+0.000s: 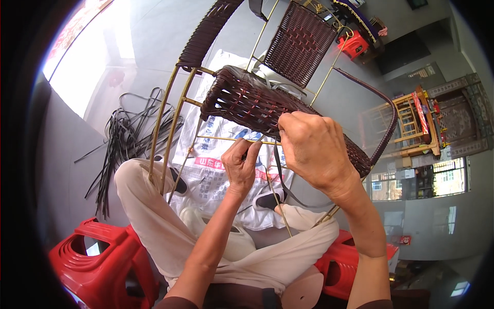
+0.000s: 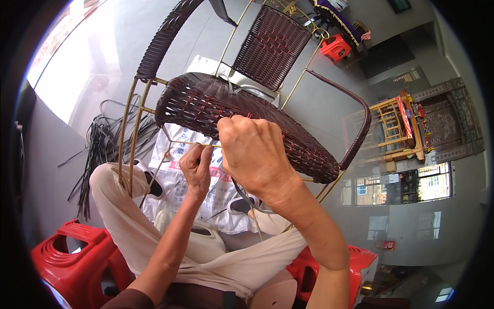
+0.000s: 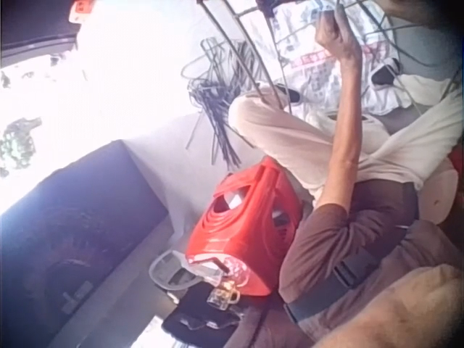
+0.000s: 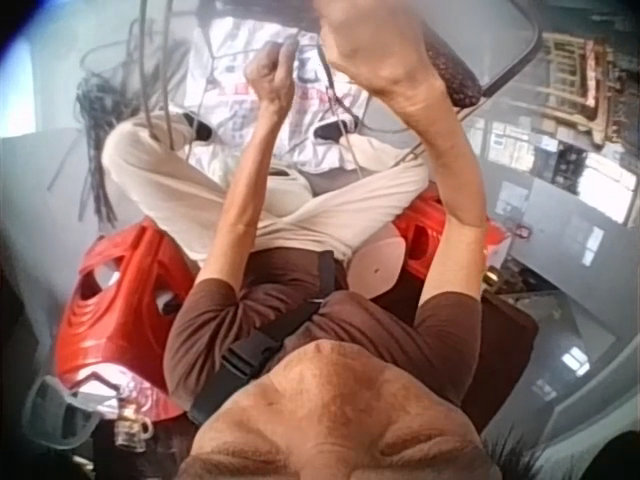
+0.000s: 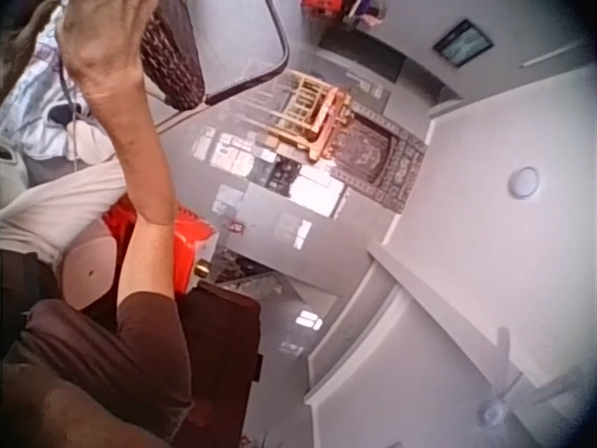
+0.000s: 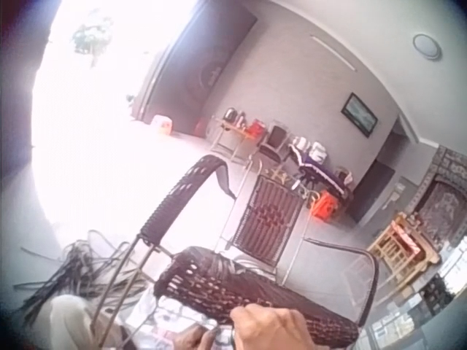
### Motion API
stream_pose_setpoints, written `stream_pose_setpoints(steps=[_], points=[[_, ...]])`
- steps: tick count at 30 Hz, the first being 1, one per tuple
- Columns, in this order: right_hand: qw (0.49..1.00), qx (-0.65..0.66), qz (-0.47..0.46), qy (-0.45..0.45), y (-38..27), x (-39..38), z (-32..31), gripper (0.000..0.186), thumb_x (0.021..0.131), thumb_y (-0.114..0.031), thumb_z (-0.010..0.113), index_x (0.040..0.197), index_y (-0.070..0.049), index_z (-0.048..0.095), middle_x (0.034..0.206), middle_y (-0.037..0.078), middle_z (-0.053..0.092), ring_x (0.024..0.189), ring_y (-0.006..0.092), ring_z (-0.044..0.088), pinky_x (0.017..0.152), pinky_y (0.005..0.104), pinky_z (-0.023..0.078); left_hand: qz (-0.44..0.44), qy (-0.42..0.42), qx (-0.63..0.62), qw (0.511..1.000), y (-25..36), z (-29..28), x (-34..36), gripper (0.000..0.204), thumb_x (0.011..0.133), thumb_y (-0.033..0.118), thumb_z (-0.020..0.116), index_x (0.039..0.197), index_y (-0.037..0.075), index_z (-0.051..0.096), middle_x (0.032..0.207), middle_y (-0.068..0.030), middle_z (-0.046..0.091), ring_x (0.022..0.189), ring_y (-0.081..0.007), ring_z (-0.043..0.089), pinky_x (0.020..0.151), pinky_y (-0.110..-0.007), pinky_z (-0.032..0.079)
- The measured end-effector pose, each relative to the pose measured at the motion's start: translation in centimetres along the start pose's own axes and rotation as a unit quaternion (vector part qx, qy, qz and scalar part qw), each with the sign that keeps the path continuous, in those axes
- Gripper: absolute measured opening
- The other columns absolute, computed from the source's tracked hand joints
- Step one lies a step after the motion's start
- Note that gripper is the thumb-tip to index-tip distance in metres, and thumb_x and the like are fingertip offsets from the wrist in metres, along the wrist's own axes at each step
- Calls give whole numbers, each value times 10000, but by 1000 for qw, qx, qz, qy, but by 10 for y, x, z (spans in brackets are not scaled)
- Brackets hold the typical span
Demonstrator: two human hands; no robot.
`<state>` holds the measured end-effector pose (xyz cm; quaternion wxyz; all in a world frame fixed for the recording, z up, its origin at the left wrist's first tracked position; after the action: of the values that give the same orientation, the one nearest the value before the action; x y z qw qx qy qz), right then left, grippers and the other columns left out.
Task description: The person weaves brown strips into a chair frame by hand and with a tool, then pulls the strips tight and cuts them with scissors.
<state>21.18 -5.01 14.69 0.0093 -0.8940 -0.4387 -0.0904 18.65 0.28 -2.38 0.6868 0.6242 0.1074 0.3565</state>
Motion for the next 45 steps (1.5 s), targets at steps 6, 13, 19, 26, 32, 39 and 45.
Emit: stream_pose_setpoints(steps=[6,13,19,26,32,39,45], points=[[997,-73,-7,-29,-9,5,6,72,646,-7,580,699,-9,531,671,143,584,617,289,624,559,363,499,-1,4,-4,1000,-1,0,-1,240,797,76,613,627,-34,483,545,-63,416,485,-133,368,466,-284,305],[996,-81,-19,-44,-14,4,9,77,642,-7,582,702,-11,534,683,145,586,626,286,627,561,359,500,10,16,-7,1000,0,-1,0,230,774,78,647,624,-32,513,542,-74,414,458,-160,375,445,-295,299],[995,-83,-38,-42,-14,7,11,106,626,-2,600,709,-11,536,683,141,582,627,282,625,568,354,502,19,10,18,1000,4,-4,3,223,763,85,660,621,-21,525,548,-76,425,448,-173,382,439,-301,305],[996,-70,-51,-30,-14,7,14,105,651,2,587,723,-9,511,690,150,577,643,297,621,582,367,503,28,7,36,999,5,-5,6,249,763,100,669,607,-18,515,541,-72,418,446,-168,376,434,-301,301],[1000,-5,1,-24,4,6,12,80,685,27,534,745,-5,493,718,169,567,667,354,597,607,410,492,43,2,40,998,5,-4,8,240,758,98,672,606,-12,522,539,-78,426,439,-179,386,430,-303,306],[998,2,-59,-19,2,11,13,67,703,32,523,751,-1,491,721,156,556,673,350,586,595,411,481,42,0,34,999,6,-1,10,243,760,96,670,609,-15,516,540,-81,424,442,-180,390,435,-305,308],[996,78,-21,-30,19,12,12,118,732,-44,602,797,-21,506,730,120,543,698,333,574,618,407,463,54,-11,51,997,8,1,14,255,770,98,663,605,-19,508,531,-82,417,439,-183,386,437,-307,305]])
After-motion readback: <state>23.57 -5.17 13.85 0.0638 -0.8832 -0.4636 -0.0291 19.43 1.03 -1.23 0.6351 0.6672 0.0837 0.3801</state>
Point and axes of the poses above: each hand's wrist, its own x-axis towards the middle knuckle, its own z-axis out of the palm, y = z × x, the point moved 7 cm from there along x, towards the middle knuckle
